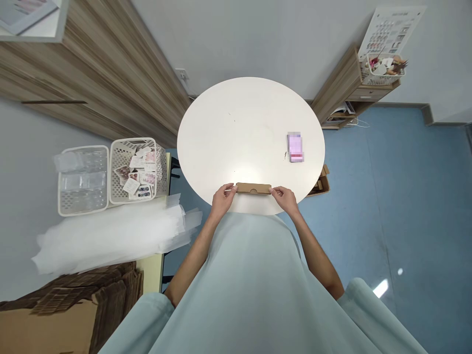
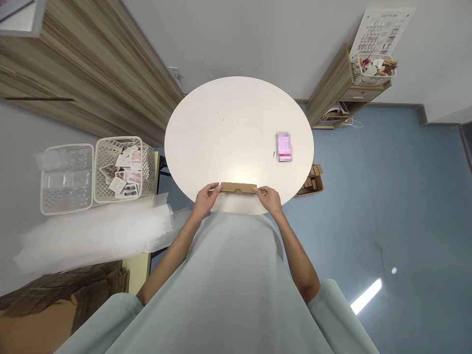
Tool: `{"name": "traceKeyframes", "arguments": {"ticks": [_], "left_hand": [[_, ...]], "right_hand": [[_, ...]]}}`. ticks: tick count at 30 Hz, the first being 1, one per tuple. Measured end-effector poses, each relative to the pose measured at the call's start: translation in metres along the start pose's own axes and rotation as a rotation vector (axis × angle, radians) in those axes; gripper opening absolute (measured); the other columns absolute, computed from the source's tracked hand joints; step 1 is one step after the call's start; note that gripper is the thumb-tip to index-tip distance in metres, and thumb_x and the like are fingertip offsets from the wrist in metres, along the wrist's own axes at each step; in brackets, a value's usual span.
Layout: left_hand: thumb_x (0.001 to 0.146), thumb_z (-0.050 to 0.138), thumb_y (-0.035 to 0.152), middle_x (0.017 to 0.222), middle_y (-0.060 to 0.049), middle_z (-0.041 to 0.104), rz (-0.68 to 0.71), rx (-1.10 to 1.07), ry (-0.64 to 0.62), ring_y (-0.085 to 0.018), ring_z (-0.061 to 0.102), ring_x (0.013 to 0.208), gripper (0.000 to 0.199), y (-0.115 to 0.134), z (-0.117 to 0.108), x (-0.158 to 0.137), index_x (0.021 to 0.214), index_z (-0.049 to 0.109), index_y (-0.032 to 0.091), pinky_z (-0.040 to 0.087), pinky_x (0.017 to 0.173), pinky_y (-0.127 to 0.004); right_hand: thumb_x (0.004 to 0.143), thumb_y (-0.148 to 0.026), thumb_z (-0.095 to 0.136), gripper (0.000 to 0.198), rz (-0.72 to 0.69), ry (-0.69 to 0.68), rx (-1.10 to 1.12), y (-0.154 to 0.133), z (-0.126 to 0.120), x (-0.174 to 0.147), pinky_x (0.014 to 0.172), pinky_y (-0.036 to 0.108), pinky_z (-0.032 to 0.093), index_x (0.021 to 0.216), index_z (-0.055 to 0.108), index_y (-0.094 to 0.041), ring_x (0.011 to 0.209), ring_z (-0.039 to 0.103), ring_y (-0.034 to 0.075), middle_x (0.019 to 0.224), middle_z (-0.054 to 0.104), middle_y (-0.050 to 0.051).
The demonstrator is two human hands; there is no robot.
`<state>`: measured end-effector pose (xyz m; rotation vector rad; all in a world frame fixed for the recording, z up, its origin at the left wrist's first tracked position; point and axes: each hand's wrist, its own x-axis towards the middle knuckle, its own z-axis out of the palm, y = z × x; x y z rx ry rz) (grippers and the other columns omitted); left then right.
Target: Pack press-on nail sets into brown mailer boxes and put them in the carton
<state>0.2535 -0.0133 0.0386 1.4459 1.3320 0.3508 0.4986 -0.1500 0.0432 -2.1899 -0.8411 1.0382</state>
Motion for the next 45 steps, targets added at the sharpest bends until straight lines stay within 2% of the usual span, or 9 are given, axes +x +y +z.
{"name": "traceKeyframes", "arguments": {"ticks": [8,18,25,28,32,35,38,42,45], "left_hand": [[0.095,0.068,0.058,0.134,-0.013,0.075,-0.034,0.026,-0.035,-0.030,0.073,0.116,0.049,-0.013,0.004,0.006,0.127,0.072,0.021,0.058,0.100,-0.043],[0.098,0.060,0.063,0.137,-0.013,0.073,-0.051,0.012,-0.025,-0.028,0.073,0.118,0.052,-0.023,0.009,-0.003,0.127,0.072,0.022,0.058,0.100,-0.041],[0.097,0.063,0.057,0.131,-0.014,0.075,-0.097,-0.113,-0.002,-0.027,0.075,0.111,0.048,-0.029,0.022,-0.006,0.125,0.071,0.019,0.061,0.097,-0.041],[0.097,0.063,0.051,0.135,-0.014,0.074,-0.092,-0.115,0.012,-0.028,0.073,0.117,0.045,-0.024,0.023,-0.009,0.127,0.071,0.019,0.061,0.099,-0.042],[0.098,0.061,0.039,0.141,-0.010,0.072,-0.028,-0.055,0.020,-0.027,0.069,0.127,0.039,-0.016,0.023,-0.014,0.132,0.070,0.022,0.057,0.108,-0.043],[0.097,0.062,0.036,0.137,-0.011,0.074,-0.010,-0.009,0.035,-0.028,0.068,0.130,0.038,-0.016,0.026,-0.021,0.131,0.071,0.021,0.056,0.110,-0.044],[0.096,0.066,0.041,0.135,-0.013,0.075,-0.019,0.000,0.032,-0.029,0.069,0.127,0.040,-0.022,0.033,-0.036,0.129,0.072,0.019,0.057,0.108,-0.044],[0.095,0.067,0.046,0.135,-0.013,0.075,-0.043,-0.023,-0.027,-0.030,0.070,0.125,0.041,-0.038,0.043,-0.057,0.126,0.073,0.020,0.058,0.107,-0.045],[0.093,0.071,0.046,0.134,-0.014,0.075,-0.070,-0.036,-0.035,-0.031,0.072,0.123,0.041,-0.055,0.052,-0.066,0.123,0.074,0.019,0.058,0.106,-0.047]], "right_hand": [[0.090,-0.069,0.066,0.045,0.010,-0.007,0.008,0.008,0.004,0.000,0.078,0.035,0.054,0.092,0.078,-0.026,0.093,0.072,0.026,0.100,0.081,0.006],[0.091,-0.069,0.065,0.046,0.031,-0.025,0.062,0.013,0.006,-0.005,0.079,0.035,0.054,0.093,0.077,-0.025,0.091,0.072,0.025,0.097,0.080,0.005],[0.091,-0.070,0.066,0.047,0.036,-0.066,0.181,0.025,0.014,-0.004,0.083,0.036,0.057,0.096,0.077,-0.024,0.092,0.074,0.024,0.100,0.080,0.006],[0.091,-0.067,0.066,0.046,0.010,-0.058,0.196,0.029,0.017,-0.005,0.084,0.037,0.057,0.104,0.076,-0.024,0.091,0.073,0.024,0.105,0.080,0.006],[0.092,-0.060,0.066,0.051,-0.071,-0.043,0.218,0.035,0.019,-0.007,0.086,0.038,0.058,0.128,0.071,-0.024,0.087,0.071,0.022,0.113,0.078,0.007],[0.092,-0.056,0.065,0.054,-0.124,-0.027,0.235,0.044,0.019,-0.012,0.085,0.038,0.058,0.135,0.068,-0.023,0.083,0.070,0.021,0.120,0.076,0.009],[0.092,-0.052,0.065,0.051,-0.138,0.006,0.222,0.057,0.019,-0.023,0.082,0.039,0.058,0.132,0.069,-0.021,0.083,0.069,0.022,0.124,0.074,0.011],[0.089,-0.046,0.064,0.044,-0.128,0.040,0.158,0.079,0.025,-0.039,0.085,0.041,0.058,0.124,0.072,-0.020,0.082,0.069,0.022,0.127,0.074,0.013],[0.089,-0.047,0.064,0.044,-0.120,0.043,0.126,0.095,0.032,-0.046,0.088,0.042,0.058,0.120,0.072,-0.019,0.080,0.070,0.022,0.126,0.075,0.013]]}}
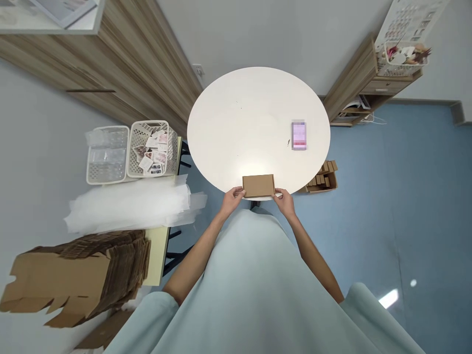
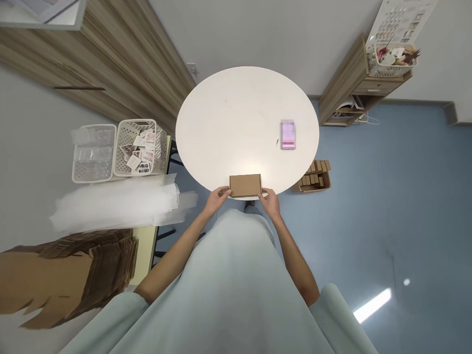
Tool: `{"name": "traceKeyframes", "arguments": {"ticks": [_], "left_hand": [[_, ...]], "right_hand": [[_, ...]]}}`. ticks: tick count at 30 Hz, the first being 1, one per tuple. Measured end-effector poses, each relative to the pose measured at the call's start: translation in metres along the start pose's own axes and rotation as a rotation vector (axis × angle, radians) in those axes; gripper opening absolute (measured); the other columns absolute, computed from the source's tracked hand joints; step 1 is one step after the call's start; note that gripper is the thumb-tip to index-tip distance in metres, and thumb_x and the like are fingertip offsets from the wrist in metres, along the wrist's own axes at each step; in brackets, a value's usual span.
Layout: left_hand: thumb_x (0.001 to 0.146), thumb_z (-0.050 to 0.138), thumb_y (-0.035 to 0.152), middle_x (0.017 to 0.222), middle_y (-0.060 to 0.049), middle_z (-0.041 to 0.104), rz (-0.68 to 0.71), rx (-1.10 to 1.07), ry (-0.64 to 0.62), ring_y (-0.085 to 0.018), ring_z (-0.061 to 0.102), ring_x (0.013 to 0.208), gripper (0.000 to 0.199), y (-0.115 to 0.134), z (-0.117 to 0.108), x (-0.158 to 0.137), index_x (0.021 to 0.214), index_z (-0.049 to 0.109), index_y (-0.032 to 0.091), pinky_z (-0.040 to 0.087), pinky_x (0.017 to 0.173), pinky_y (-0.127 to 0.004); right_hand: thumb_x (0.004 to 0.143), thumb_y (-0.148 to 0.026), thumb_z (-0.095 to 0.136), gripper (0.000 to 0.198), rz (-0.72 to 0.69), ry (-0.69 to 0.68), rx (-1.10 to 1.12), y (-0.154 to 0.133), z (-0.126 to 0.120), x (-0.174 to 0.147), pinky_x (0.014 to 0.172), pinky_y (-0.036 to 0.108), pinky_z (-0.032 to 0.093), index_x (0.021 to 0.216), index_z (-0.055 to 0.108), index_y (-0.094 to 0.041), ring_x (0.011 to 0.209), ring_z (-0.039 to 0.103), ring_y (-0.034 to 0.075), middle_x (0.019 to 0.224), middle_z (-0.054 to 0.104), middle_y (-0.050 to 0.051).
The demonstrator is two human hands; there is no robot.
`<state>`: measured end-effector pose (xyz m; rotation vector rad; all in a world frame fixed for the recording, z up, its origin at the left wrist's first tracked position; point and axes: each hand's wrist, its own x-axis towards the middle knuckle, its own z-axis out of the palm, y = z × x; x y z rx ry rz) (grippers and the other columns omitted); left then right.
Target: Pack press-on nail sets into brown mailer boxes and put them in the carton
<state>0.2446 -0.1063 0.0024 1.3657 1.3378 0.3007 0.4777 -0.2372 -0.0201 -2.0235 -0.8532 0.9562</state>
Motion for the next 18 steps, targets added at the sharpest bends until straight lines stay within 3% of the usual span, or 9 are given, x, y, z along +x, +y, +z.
{"name": "traceKeyframes", "arguments": {"ticks": [4,8,13,18], "left_hand": [[0.088,0.075,0.044,0.134,-0.018,0.074,-0.038,-0.071,0.039,-0.032,0.073,0.120,0.044,-0.021,0.018,-0.005,0.122,0.074,0.017,0.060,0.105,-0.051],[0.091,0.071,0.042,0.138,-0.020,0.071,-0.056,-0.150,0.090,-0.032,0.072,0.123,0.044,-0.039,0.042,-0.026,0.125,0.073,0.014,0.060,0.105,-0.053],[0.097,0.067,0.043,0.143,-0.019,0.069,-0.062,-0.309,0.049,-0.030,0.070,0.128,0.045,-0.051,0.081,-0.077,0.133,0.069,0.016,0.062,0.105,-0.049],[0.099,0.068,0.049,0.143,-0.019,0.068,-0.067,-0.362,-0.002,-0.029,0.071,0.126,0.050,-0.051,0.116,-0.115,0.138,0.065,0.018,0.064,0.103,-0.049]], "right_hand": [[0.088,-0.056,0.065,0.045,0.047,-0.036,0.034,0.014,0.003,-0.007,0.085,0.041,0.060,0.112,0.072,-0.019,0.078,0.073,0.022,0.120,0.078,0.012],[0.084,-0.063,0.070,0.049,0.128,-0.071,0.175,0.023,-0.005,-0.023,0.071,0.034,0.060,0.109,0.069,-0.020,0.076,0.077,0.020,0.123,0.078,0.012],[0.078,-0.060,0.082,0.056,0.270,-0.127,0.391,0.038,-0.040,-0.064,0.069,0.029,0.060,0.118,0.067,-0.023,0.087,0.082,0.024,0.117,0.080,0.011],[0.074,-0.053,0.091,0.054,0.326,-0.085,0.508,0.055,-0.080,-0.106,0.084,0.036,0.065,0.113,0.068,-0.023,0.098,0.082,0.025,0.113,0.081,0.009]]}}
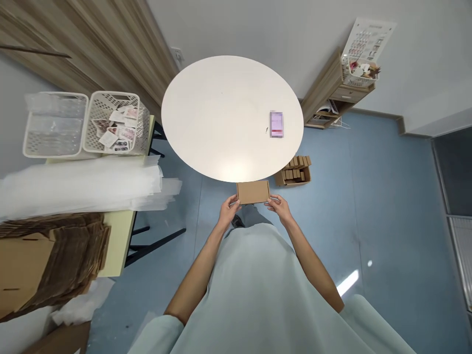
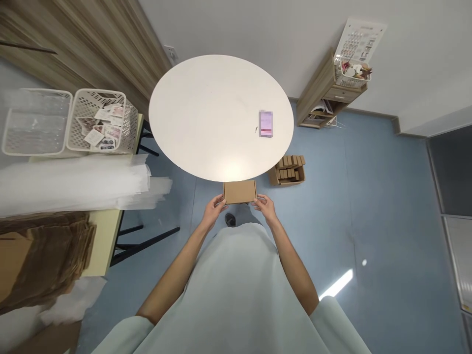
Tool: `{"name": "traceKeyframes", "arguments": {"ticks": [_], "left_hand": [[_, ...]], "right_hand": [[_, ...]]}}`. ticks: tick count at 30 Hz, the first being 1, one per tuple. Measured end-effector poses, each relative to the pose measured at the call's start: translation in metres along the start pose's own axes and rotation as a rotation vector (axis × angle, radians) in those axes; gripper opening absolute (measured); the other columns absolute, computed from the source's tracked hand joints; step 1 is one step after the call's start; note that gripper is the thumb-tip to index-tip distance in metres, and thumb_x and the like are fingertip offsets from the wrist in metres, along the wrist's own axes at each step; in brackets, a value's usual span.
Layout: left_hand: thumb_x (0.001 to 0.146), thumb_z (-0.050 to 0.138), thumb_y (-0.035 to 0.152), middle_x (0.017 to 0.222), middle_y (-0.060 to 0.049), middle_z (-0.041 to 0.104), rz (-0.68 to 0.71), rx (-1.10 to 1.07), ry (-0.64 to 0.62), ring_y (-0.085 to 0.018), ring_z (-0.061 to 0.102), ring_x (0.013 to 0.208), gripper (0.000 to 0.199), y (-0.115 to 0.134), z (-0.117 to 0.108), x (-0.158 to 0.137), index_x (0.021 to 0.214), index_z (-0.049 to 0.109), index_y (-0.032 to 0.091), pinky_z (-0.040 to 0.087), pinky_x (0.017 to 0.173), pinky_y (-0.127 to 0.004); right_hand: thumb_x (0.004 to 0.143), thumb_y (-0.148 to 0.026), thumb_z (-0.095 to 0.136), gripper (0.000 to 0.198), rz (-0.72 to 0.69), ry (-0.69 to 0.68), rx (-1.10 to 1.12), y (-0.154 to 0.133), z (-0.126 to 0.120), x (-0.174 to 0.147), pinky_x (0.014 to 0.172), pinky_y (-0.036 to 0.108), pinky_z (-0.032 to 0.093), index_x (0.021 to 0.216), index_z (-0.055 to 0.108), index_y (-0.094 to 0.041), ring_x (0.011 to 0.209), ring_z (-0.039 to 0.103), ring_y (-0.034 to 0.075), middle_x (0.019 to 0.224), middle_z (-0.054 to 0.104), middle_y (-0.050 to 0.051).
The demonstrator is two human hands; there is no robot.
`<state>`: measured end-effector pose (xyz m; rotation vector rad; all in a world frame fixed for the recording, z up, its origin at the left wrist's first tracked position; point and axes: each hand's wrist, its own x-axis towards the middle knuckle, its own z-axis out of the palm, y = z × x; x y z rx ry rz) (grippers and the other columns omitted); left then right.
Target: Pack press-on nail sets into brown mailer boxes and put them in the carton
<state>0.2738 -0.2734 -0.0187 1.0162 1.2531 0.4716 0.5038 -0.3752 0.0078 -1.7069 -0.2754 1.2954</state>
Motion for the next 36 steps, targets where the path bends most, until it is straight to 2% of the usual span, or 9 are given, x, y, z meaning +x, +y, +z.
{"name": "traceKeyframes", "arguments": {"ticks": [6,10,13,20,24,29,36], "left_hand": [[0.098,0.069,0.048,0.139,-0.018,0.069,-0.009,0.021,-0.077,-0.028,0.070,0.126,0.051,-0.009,0.030,-0.008,0.138,0.064,0.018,0.062,0.108,-0.050],[0.093,0.078,0.044,0.139,-0.017,0.067,-0.069,-0.071,-0.100,-0.029,0.069,0.125,0.054,-0.010,0.069,-0.001,0.137,0.064,0.017,0.057,0.113,-0.053],[0.089,0.082,0.042,0.140,-0.018,0.065,-0.089,-0.103,-0.136,-0.030,0.068,0.127,0.057,-0.004,0.114,0.007,0.137,0.064,0.017,0.054,0.116,-0.054],[0.085,0.083,0.047,0.142,-0.016,0.065,-0.091,-0.090,-0.257,-0.031,0.066,0.129,0.062,0.014,0.243,0.022,0.138,0.064,0.019,0.051,0.118,-0.056],[0.083,0.085,0.049,0.144,-0.016,0.065,-0.106,-0.072,-0.306,-0.032,0.063,0.135,0.067,0.023,0.295,0.029,0.139,0.064,0.019,0.049,0.119,-0.056],[0.087,0.082,0.048,0.143,-0.015,0.067,-0.153,-0.022,-0.336,-0.031,0.063,0.135,0.063,0.034,0.326,0.043,0.140,0.062,0.020,0.049,0.119,-0.055],[0.088,0.080,0.040,0.135,-0.013,0.071,-0.291,-0.013,-0.357,-0.028,0.067,0.129,0.052,0.038,0.364,0.094,0.134,0.062,0.022,0.051,0.118,-0.050]], "right_hand": [[0.074,-0.052,0.093,0.052,0.002,0.002,0.089,0.008,-0.043,-0.018,0.098,0.043,0.065,0.110,0.070,-0.023,0.104,0.080,0.027,0.108,0.082,0.009],[0.072,-0.055,0.093,0.053,0.003,0.029,0.148,0.011,-0.084,-0.014,0.098,0.043,0.064,0.108,0.072,-0.022,0.103,0.080,0.026,0.105,0.082,0.008],[0.070,-0.058,0.093,0.055,-0.021,0.048,0.170,0.008,-0.128,-0.008,0.098,0.044,0.063,0.106,0.072,-0.022,0.102,0.079,0.026,0.104,0.081,0.008],[0.065,-0.057,0.096,0.057,-0.035,0.095,0.223,-0.012,-0.257,0.003,0.101,0.047,0.060,0.102,0.071,-0.022,0.102,0.078,0.026,0.104,0.080,0.008],[0.064,-0.055,0.097,0.057,-0.002,0.078,0.219,-0.023,-0.314,0.010,0.097,0.043,0.061,0.102,0.070,-0.022,0.102,0.076,0.025,0.105,0.080,0.007],[0.069,-0.059,0.092,0.051,0.013,0.042,0.111,-0.039,-0.351,0.034,0.087,0.039,0.061,0.096,0.070,-0.021,0.096,0.076,0.024,0.100,0.078,0.007],[0.070,-0.064,0.089,0.051,0.011,0.095,0.015,-0.063,-0.375,0.082,0.080,0.036,0.060,0.091,0.068,-0.022,0.091,0.075,0.023,0.097,0.077,0.006]]}}
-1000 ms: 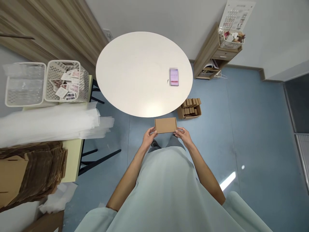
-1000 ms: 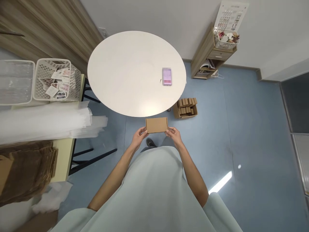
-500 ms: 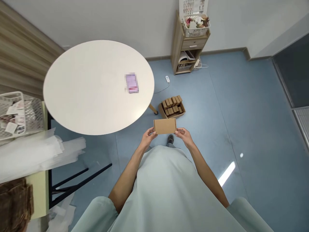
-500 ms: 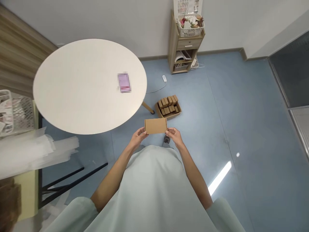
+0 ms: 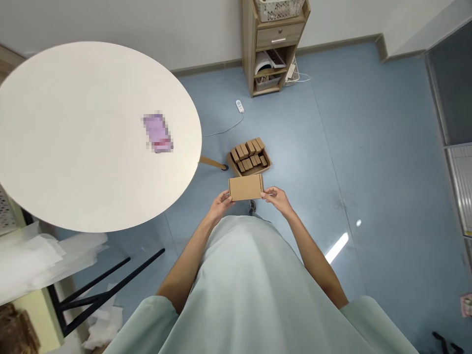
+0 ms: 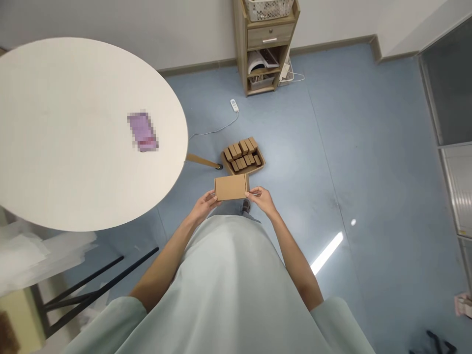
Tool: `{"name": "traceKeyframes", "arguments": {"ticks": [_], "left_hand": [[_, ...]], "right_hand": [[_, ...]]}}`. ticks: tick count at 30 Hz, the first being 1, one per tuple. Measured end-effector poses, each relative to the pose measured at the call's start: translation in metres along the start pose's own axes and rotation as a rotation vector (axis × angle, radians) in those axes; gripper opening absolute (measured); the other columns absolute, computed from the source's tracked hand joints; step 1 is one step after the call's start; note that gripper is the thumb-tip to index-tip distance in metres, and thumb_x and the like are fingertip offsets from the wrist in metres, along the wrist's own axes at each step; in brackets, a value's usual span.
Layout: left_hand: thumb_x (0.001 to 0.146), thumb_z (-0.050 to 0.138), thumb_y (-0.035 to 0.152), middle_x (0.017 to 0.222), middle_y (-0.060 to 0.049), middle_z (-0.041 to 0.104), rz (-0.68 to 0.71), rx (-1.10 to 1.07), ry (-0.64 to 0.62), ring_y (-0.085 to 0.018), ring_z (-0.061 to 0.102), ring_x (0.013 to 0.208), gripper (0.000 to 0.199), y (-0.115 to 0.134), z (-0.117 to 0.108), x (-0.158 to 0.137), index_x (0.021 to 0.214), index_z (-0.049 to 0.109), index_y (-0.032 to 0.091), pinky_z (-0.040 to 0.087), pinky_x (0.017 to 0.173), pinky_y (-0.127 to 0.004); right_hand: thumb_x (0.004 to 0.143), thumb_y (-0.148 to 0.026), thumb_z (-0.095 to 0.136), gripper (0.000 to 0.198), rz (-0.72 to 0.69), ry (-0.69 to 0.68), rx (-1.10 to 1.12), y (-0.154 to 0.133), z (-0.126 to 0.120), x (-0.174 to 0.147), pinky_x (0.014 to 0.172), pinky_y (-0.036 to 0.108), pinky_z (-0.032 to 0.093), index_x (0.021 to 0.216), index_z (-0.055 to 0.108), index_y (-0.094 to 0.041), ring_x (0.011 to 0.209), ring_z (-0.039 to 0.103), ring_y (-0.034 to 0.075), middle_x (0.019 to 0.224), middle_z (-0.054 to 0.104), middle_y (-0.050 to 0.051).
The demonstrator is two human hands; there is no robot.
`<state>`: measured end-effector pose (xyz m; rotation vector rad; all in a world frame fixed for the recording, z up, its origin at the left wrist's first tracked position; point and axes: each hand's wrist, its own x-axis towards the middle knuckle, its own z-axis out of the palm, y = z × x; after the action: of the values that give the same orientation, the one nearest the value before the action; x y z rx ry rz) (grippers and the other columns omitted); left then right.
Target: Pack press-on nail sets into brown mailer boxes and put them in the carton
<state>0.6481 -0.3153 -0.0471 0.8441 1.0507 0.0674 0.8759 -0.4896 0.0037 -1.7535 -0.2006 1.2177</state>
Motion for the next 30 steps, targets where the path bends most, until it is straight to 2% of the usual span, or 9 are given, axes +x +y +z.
{"name": "traceKeyframes", "arguments": {"ticks": [4,7,12,15,19,22,26,30], "left_hand": [[0.087,0.078,0.038,0.124,-0.011,0.074,-0.076,0.040,-0.030,-0.026,0.071,0.121,0.044,0.019,0.016,0.044,0.126,0.063,0.022,0.054,0.112,-0.048],[0.086,0.077,0.033,0.117,-0.010,0.075,-0.116,0.078,-0.013,-0.025,0.073,0.115,0.038,0.034,0.028,0.079,0.120,0.064,0.022,0.057,0.106,-0.045],[0.084,0.075,0.025,0.101,-0.009,0.075,-0.158,0.218,0.137,-0.025,0.074,0.102,0.024,0.048,0.045,0.129,0.105,0.065,0.019,0.058,0.098,-0.043],[0.082,0.074,0.022,0.107,-0.012,0.075,-0.159,0.299,0.206,-0.027,0.073,0.104,0.022,0.048,0.057,0.152,0.103,0.066,0.017,0.057,0.100,-0.045],[0.083,0.074,0.021,0.124,-0.016,0.074,-0.170,0.292,0.227,-0.028,0.072,0.113,0.033,0.043,0.076,0.180,0.115,0.068,0.015,0.055,0.105,-0.045],[0.082,0.077,0.027,0.132,-0.018,0.072,-0.223,0.220,0.261,-0.031,0.070,0.120,0.044,0.033,0.094,0.207,0.123,0.068,0.014,0.052,0.110,-0.047],[0.080,0.083,0.039,0.143,-0.017,0.067,-0.264,0.028,0.273,-0.034,0.064,0.132,0.053,0.011,0.124,0.249,0.127,0.070,0.018,0.049,0.114,-0.051],[0.087,0.077,0.039,0.144,-0.017,0.065,-0.295,-0.164,0.233,-0.029,0.066,0.128,0.046,-0.014,0.162,0.297,0.128,0.070,0.020,0.052,0.110,-0.050]], "right_hand": [[0.073,-0.062,0.087,0.049,0.035,0.058,-0.084,-0.016,-0.009,0.022,0.072,0.033,0.060,0.094,0.065,-0.023,0.082,0.075,0.020,0.104,0.076,0.005],[0.071,-0.060,0.088,0.053,0.078,0.093,-0.152,-0.025,-0.014,0.042,0.068,0.032,0.060,0.103,0.064,-0.024,0.079,0.075,0.019,0.107,0.075,0.004],[0.072,-0.054,0.087,0.058,0.121,0.140,-0.289,-0.037,-0.018,0.084,0.073,0.035,0.062,0.118,0.065,-0.025,0.083,0.076,0.021,0.107,0.076,0.005],[0.074,-0.051,0.084,0.051,0.150,0.110,-0.392,-0.048,-0.020,0.110,0.081,0.035,0.061,0.115,0.070,-0.024,0.087,0.076,0.021,0.108,0.077,0.005],[0.075,-0.049,0.083,0.037,0.196,0.040,-0.506,-0.059,-0.026,0.151,0.086,0.036,0.059,0.100,0.073,-0.023,0.088,0.076,0.022,0.103,0.079,0.003],[0.075,-0.045,0.083,0.033,0.213,0.004,-0.593,-0.058,-0.035,0.191,0.090,0.036,0.058,0.096,0.071,-0.023,0.092,0.075,0.023,0.101,0.079,0.004],[0.081,-0.043,0.080,0.032,0.187,-0.016,-0.776,-0.037,-0.048,0.248,0.098,0.038,0.055,0.103,0.068,-0.023,0.105,0.074,0.026,0.108,0.077,0.007],[0.086,-0.041,0.077,0.035,0.208,-0.005,-0.943,-0.001,-0.061,0.299,0.100,0.041,0.054,0.113,0.065,-0.022,0.114,0.071,0.028,0.122,0.070,0.011]]}}
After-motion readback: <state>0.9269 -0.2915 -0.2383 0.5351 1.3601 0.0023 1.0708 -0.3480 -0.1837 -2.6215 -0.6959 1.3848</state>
